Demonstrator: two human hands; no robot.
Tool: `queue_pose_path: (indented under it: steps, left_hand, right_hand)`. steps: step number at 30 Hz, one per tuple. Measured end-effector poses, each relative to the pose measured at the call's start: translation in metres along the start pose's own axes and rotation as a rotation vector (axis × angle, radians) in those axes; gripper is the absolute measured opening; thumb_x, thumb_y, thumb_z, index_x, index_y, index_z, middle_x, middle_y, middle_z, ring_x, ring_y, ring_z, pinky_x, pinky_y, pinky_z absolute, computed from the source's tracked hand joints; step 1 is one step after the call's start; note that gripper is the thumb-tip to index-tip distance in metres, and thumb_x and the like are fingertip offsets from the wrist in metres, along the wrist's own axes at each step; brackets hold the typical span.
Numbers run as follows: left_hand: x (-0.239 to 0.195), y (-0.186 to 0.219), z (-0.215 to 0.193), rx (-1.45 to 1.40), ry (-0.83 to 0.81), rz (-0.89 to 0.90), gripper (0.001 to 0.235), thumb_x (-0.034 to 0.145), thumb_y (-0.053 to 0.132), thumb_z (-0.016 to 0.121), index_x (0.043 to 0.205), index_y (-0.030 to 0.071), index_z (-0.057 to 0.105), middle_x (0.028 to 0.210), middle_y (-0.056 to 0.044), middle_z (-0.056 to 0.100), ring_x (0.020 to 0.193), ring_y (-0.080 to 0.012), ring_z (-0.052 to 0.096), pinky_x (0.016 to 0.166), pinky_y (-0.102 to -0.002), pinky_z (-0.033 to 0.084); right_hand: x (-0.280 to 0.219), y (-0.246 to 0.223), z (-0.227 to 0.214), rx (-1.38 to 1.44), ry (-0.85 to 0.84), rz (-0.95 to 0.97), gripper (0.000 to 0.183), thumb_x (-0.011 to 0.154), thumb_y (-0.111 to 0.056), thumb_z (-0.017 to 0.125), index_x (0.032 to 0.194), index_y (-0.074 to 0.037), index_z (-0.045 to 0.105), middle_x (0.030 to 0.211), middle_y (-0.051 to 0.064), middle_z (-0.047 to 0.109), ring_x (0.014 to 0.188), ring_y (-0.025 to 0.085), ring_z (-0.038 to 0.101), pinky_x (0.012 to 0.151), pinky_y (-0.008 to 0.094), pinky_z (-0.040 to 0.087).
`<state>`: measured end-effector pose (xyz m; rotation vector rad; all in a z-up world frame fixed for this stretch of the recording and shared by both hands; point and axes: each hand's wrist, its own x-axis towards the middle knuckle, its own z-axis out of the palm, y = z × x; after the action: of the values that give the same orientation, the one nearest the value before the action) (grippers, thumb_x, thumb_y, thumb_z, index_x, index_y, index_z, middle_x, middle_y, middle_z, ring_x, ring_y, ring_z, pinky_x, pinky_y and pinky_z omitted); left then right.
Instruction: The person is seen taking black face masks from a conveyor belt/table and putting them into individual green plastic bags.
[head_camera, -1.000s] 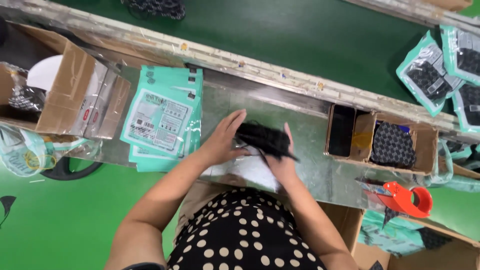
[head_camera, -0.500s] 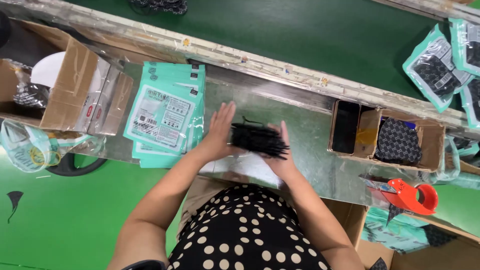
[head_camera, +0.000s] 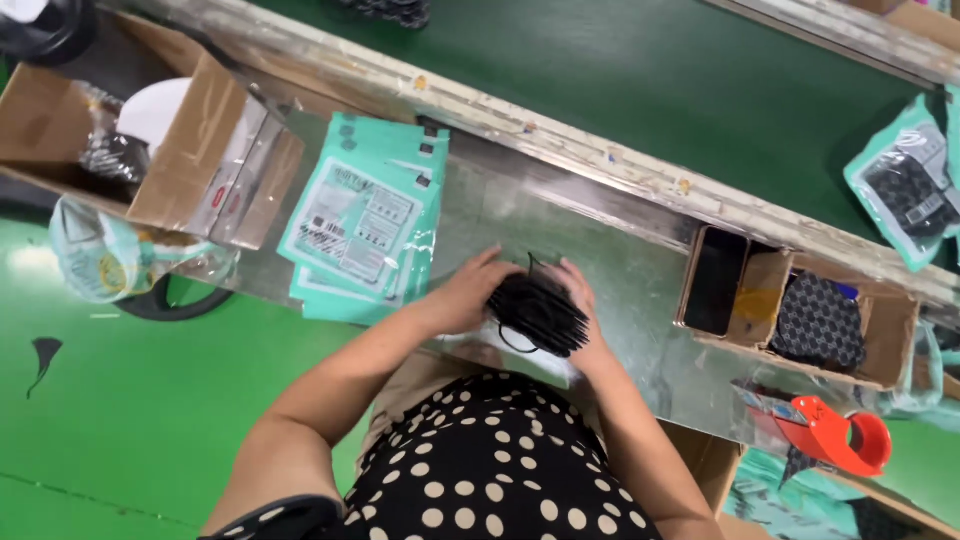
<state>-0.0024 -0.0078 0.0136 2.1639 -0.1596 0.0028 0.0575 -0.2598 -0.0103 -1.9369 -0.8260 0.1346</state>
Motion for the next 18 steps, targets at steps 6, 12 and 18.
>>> queue_pose_path:
  steps: [6,12,18]
  left_hand:
    - [0.006,-0.053,-0.085,0.309,0.194,-0.315,0.032,0.092,0.000,0.062,0.120,0.012,0.072,0.120,-0.014,0.069,0.112,-0.0389,0.066,0.095,-0.048,0.052]
    - [0.003,-0.082,-0.144,0.421,0.405,-0.284,0.024,0.087,0.023,0.076,0.106,0.010,0.068,0.111,-0.016,0.062,0.091,-0.0392,0.065,0.075,-0.050,0.051]
    - [-0.001,-0.095,-0.134,0.399,0.421,-0.170,0.025,0.089,0.023,0.078,0.097,0.007,0.061,0.098,-0.016,0.061,0.093,-0.0412,0.061,0.078,-0.050,0.049]
  right_hand:
    - [-0.030,0.081,0.000,-0.263,-0.142,-0.101,0.039,0.090,-0.018,0.073,0.128,-0.014,0.070,0.124,0.008,0.073,0.118,0.029,0.065,0.109,0.040,0.047]
    - [-0.001,0.041,-0.005,-0.457,-0.139,-0.390,0.042,0.080,-0.017,0.071,0.122,-0.009,0.071,0.124,0.014,0.071,0.120,0.036,0.062,0.108,0.052,0.043]
    - [-0.004,0.048,0.002,-0.603,-0.071,0.040,0.038,0.082,-0.028,0.076,0.116,-0.013,0.073,0.118,0.011,0.071,0.117,0.033,0.062,0.105,0.048,0.045]
